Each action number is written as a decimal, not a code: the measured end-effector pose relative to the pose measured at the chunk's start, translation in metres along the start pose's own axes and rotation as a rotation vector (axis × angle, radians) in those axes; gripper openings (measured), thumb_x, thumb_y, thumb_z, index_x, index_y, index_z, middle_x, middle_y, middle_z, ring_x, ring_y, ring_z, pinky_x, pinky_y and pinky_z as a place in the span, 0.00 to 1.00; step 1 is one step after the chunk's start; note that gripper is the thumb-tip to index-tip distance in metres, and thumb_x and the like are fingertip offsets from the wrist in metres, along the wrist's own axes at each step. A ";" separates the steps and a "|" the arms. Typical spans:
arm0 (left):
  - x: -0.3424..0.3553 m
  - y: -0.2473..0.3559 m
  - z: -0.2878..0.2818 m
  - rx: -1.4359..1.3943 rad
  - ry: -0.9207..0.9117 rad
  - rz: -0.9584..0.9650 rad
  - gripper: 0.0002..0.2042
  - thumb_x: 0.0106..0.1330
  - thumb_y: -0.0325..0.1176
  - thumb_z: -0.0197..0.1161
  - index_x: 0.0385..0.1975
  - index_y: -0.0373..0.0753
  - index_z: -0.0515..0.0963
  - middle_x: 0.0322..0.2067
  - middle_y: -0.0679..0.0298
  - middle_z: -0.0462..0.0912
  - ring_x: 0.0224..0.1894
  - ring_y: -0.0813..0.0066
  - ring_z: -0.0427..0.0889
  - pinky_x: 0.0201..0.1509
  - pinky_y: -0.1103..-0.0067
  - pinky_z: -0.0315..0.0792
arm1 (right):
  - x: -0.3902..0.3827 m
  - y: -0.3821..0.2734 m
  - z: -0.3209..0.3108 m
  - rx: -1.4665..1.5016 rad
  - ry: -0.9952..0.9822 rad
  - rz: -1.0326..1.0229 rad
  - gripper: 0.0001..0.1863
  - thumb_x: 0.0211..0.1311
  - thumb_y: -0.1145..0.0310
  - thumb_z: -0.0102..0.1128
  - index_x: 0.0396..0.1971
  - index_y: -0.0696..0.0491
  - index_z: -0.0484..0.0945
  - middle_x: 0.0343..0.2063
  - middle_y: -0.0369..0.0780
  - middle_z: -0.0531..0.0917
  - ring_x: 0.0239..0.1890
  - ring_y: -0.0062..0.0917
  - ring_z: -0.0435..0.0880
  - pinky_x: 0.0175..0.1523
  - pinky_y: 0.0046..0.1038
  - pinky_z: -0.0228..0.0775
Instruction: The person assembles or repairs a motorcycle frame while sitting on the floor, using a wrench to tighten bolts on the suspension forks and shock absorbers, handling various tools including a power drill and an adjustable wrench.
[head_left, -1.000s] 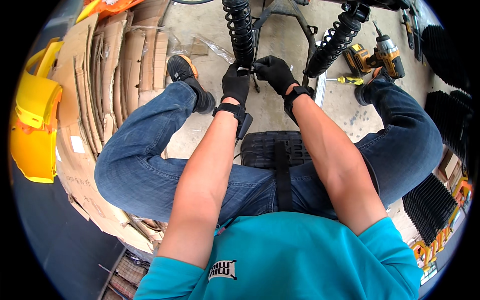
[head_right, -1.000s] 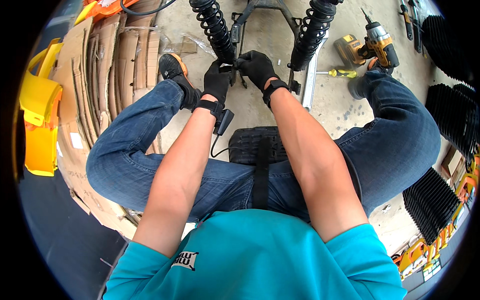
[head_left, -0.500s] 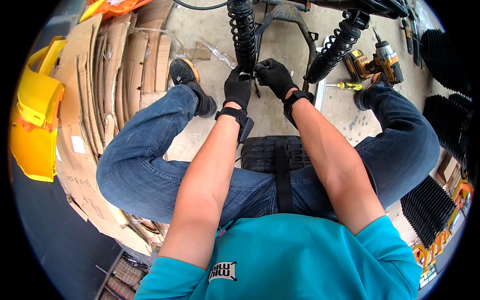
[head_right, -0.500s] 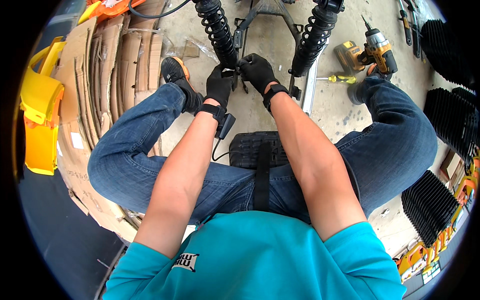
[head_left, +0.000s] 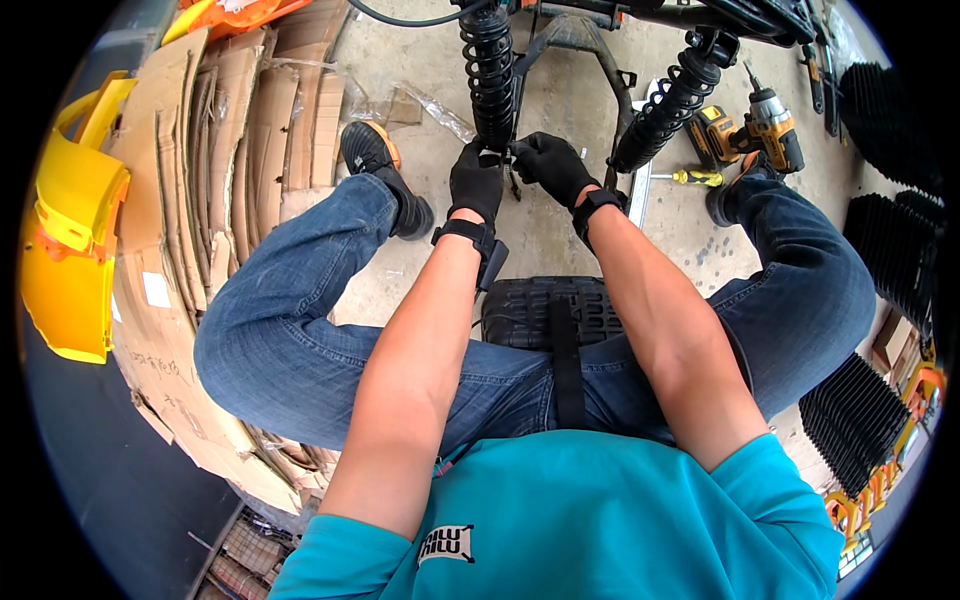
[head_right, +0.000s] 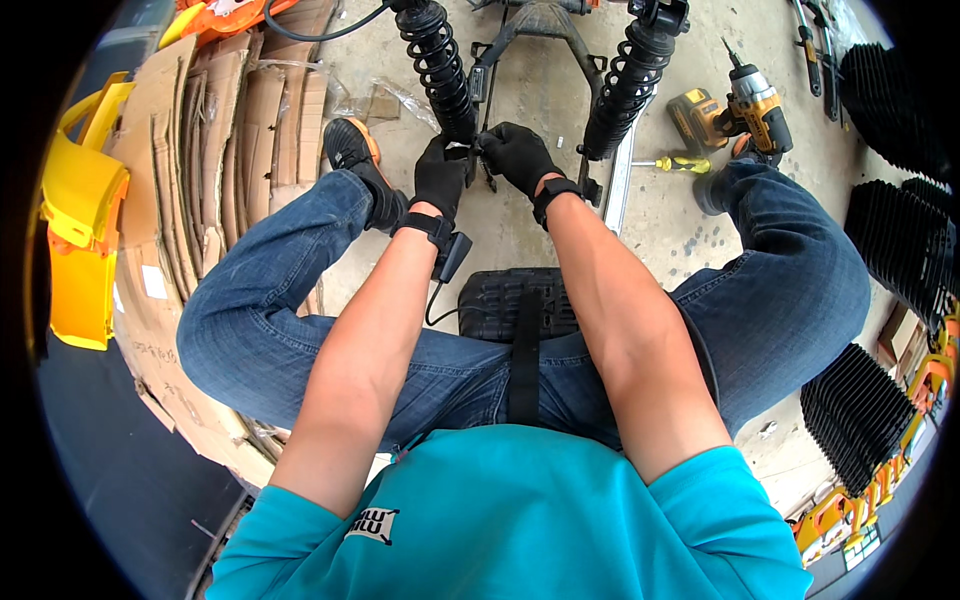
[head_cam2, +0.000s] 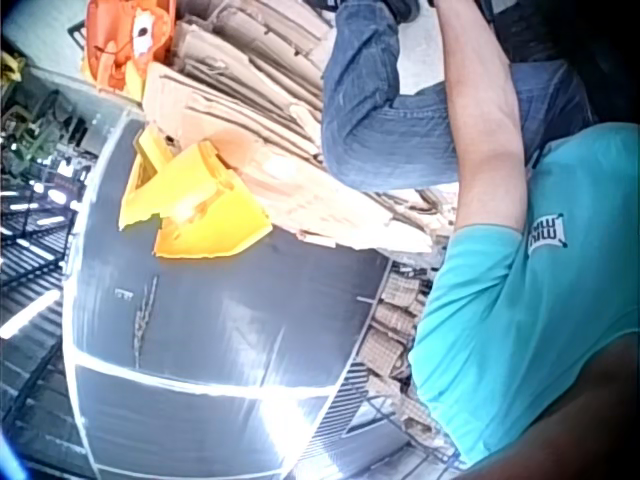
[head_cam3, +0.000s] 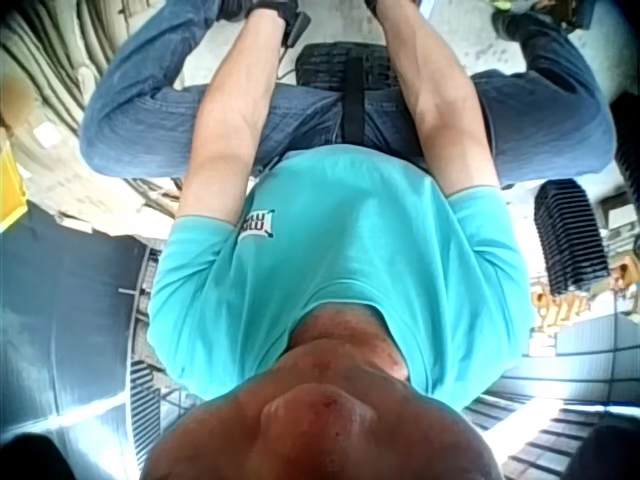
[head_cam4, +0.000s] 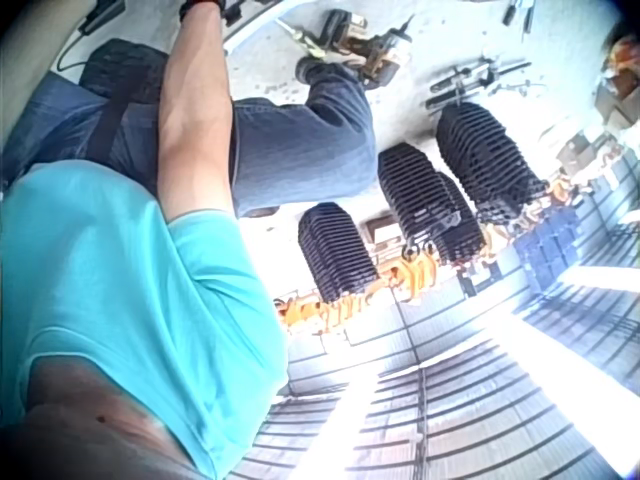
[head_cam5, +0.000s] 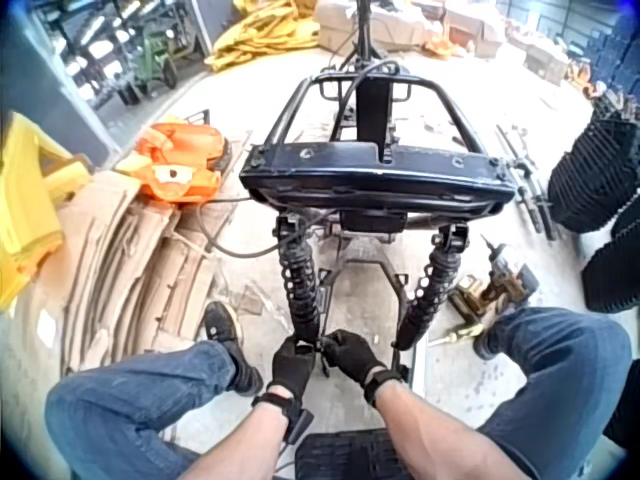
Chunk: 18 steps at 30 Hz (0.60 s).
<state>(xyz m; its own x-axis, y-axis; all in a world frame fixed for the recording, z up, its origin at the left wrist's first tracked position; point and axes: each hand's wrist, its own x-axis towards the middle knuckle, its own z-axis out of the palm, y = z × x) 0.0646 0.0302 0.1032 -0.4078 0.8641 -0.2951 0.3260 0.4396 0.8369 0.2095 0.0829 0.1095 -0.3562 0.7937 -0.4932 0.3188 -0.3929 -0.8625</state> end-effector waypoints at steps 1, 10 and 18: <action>-0.001 0.001 0.002 -0.004 0.006 0.010 0.16 0.56 0.27 0.58 0.46 0.38 0.77 0.24 0.60 0.81 0.21 0.75 0.77 0.25 0.79 0.69 | 0.001 0.001 -0.001 -0.061 -0.003 0.026 0.13 0.60 0.62 0.59 0.32 0.58 0.79 0.22 0.39 0.82 0.25 0.21 0.80 0.32 0.26 0.71; 0.009 -0.026 0.002 -0.038 -0.003 0.012 0.17 0.55 0.23 0.58 0.47 0.37 0.76 0.24 0.63 0.81 0.20 0.78 0.76 0.23 0.80 0.68 | -0.003 -0.016 0.012 0.152 0.077 -0.029 0.11 0.64 0.65 0.56 0.35 0.58 0.75 0.25 0.37 0.80 0.25 0.18 0.77 0.32 0.22 0.71; 0.012 -0.030 0.008 -0.028 -0.022 0.061 0.18 0.55 0.22 0.59 0.48 0.36 0.74 0.24 0.62 0.81 0.18 0.80 0.74 0.20 0.81 0.64 | 0.007 0.006 0.003 0.085 0.033 -0.067 0.14 0.57 0.63 0.60 0.32 0.59 0.80 0.23 0.42 0.83 0.25 0.23 0.81 0.33 0.25 0.73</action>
<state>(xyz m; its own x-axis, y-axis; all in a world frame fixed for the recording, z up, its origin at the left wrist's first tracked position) 0.0567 0.0294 0.0704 -0.3693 0.8943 -0.2526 0.3261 0.3792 0.8659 0.2059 0.0844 0.1010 -0.3451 0.8336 -0.4312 0.2190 -0.3752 -0.9007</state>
